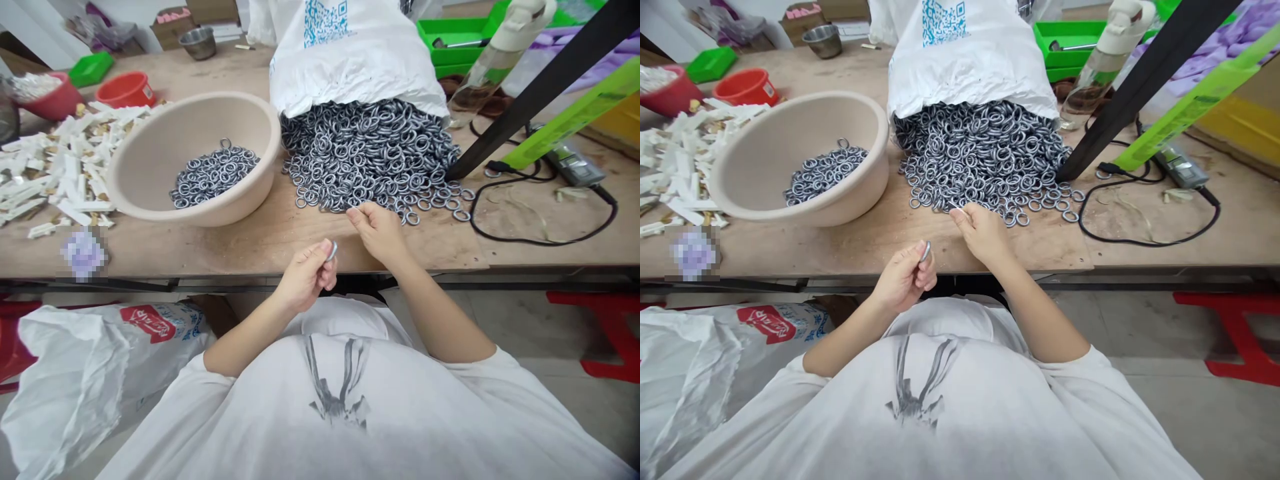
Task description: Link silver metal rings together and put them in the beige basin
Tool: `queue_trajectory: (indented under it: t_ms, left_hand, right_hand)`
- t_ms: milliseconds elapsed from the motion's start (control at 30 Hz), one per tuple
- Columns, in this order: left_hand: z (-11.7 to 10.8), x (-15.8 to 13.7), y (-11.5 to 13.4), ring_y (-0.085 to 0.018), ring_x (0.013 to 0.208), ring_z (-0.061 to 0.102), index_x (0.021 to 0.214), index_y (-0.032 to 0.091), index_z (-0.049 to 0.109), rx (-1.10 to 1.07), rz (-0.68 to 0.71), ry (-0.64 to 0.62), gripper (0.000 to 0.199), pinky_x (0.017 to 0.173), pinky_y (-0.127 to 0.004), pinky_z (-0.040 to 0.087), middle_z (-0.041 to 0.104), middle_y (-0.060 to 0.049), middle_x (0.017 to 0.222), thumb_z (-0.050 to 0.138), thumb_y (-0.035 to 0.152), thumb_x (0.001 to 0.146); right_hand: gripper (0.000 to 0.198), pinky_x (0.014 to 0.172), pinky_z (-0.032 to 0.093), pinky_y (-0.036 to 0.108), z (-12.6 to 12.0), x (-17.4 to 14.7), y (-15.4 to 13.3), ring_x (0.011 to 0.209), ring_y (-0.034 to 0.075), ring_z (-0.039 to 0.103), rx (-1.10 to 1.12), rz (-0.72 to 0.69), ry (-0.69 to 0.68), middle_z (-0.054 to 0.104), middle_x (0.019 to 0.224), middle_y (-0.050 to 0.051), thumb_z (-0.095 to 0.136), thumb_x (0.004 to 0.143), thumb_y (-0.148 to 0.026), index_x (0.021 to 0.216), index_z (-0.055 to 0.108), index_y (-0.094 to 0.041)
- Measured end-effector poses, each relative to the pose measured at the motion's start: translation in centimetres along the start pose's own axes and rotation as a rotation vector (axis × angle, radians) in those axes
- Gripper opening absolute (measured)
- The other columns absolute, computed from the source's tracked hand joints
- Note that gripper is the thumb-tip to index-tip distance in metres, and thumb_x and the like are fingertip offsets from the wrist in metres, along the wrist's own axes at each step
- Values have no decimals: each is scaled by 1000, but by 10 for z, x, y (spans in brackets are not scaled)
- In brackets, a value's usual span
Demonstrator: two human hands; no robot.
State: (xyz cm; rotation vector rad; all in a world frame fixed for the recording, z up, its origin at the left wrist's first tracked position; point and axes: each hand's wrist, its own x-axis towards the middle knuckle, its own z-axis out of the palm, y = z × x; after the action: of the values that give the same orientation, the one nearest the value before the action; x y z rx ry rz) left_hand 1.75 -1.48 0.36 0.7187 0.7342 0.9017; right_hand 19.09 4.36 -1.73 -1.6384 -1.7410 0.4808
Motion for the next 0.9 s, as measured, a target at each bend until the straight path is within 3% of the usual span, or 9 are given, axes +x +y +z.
queue_trajectory:
  t_ms: [67, 167, 267, 367, 467, 533, 667, 733, 900]
  left_hand:
    - [-8, 2, 1, -4, 42, 43, 66, 14, 57, 2, 8, 47, 46, 44, -18, 43, 53, 4, 54, 78, 54, 76]
    - [-19, 4, 2, -7, 53, 59, 89, 12, 70, -3, 0, 88, 38, 53, -18, 53, 69, -2, 70, 82, 45, 75]
    - [-27, 5, 5, -9, 62, 66, 101, 14, 71, -65, -9, 147, 29, 60, -19, 57, 73, -3, 80, 79, 27, 78]
    - [-33, 8, 10, -11, 69, 69, 96, 13, 68, -132, -29, 226, 14, 63, -22, 60, 74, -5, 85, 69, 21, 84]
    - [-38, 15, 13, -9, 65, 65, 92, 12, 67, -159, -27, 267, 11, 61, -21, 57, 69, -3, 82, 65, 21, 86]
    - [-38, 21, 12, -5, 57, 56, 91, 13, 66, -132, 41, 280, 13, 53, -17, 49, 62, 1, 75, 71, 22, 83]
    - [-33, 29, 2, -3, 50, 39, 79, 16, 61, 37, 209, 245, 30, 45, -15, 32, 50, 5, 67, 78, 40, 80]
    - [-28, 29, -3, -3, 50, 36, 73, 16, 58, 105, 249, 195, 40, 45, -17, 30, 49, 4, 66, 78, 50, 79]
    - [-25, 24, -7, -4, 51, 34, 72, 16, 57, 89, 294, 193, 46, 44, -17, 26, 47, 4, 63, 73, 59, 80]
  right_hand:
    - [30, 65, 34, 29, 4, 16, -3, 74, 20, 58, -155, -18, -41, 69, 84, 4, 60, 93, -48, 96, 69, -20]
    - [41, 68, 37, 31, 14, 36, -13, 87, 25, 64, -386, -93, -117, 70, 113, 9, 69, 88, -42, 125, 64, -24]
    - [35, 68, 38, 32, 23, 51, -19, 89, 26, 66, -566, -157, -203, 67, 118, 12, 64, 92, -37, 125, 65, -24]
    - [24, 66, 36, 32, 24, 59, -16, 86, 24, 64, -574, -182, -197, 68, 114, 12, 57, 96, -31, 113, 71, -21]
    - [18, 66, 34, 32, 18, 56, -13, 82, 22, 60, -347, -155, -128, 68, 100, 8, 60, 94, -31, 93, 73, -18]
    - [25, 65, 34, 30, 13, 47, -16, 77, 18, 56, -26, -117, -137, 64, 83, 5, 63, 92, -38, 80, 69, -17]
    - [44, 65, 39, 28, 10, 14, -30, 68, 14, 51, 641, -56, -398, 58, 69, 0, 65, 86, -60, 74, 62, -18]
    - [47, 64, 40, 28, 12, -2, -37, 65, 13, 50, 769, -38, -424, 55, 67, -2, 67, 83, -64, 72, 58, -19]
    - [43, 68, 44, 28, 20, -23, -46, 68, 12, 52, 799, -45, -258, 57, 71, -2, 66, 87, -61, 76, 57, -20]
